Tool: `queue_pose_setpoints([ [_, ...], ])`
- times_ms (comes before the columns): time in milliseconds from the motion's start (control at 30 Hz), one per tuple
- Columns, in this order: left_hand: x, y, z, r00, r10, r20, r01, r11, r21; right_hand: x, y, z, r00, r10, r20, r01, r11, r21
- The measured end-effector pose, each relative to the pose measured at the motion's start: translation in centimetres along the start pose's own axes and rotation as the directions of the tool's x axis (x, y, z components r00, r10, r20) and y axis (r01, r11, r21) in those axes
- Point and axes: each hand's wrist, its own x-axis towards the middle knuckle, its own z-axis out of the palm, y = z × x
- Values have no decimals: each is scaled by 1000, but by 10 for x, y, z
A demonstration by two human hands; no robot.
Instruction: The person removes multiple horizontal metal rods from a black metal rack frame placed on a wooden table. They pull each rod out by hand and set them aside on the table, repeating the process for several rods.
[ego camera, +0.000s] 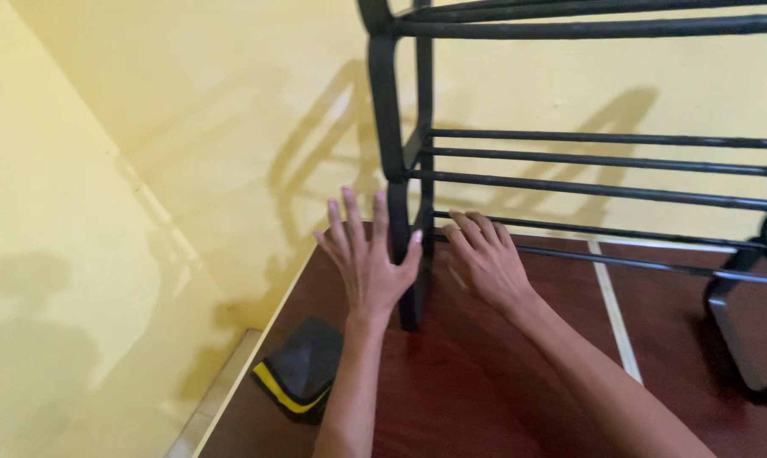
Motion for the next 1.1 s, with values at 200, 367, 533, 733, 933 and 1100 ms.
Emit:
queue_pose_setpoints([
  [200, -3, -7, 6, 999, 30, 41, -30, 1000, 9, 26, -3, 38, 999, 12, 50, -16, 996, 88],
  [367, -4, -7, 5, 998, 37, 43, -37, 999, 0, 25, -2, 49, 988, 55, 145, -75, 989, 130],
  [533, -4, -6, 5, 999, 40, 14, -39, 999, -25, 28, 0, 47, 982, 57, 182, -80, 989, 123],
  [733, -3, -7, 5, 999, 47, 26, -46, 998, -41, 27, -1, 46, 954, 141, 265, -162, 985, 59],
  [933, -6, -8, 8, 999, 40, 24, -38, 997, -60, 27, -4, 43, 984, 120, 134, -129, 990, 56],
  [1100, -5, -15, 17, 998, 67, -1, -67, 996, -66, 31, -9, 39, 970, 167, 176, -179, 982, 55],
])
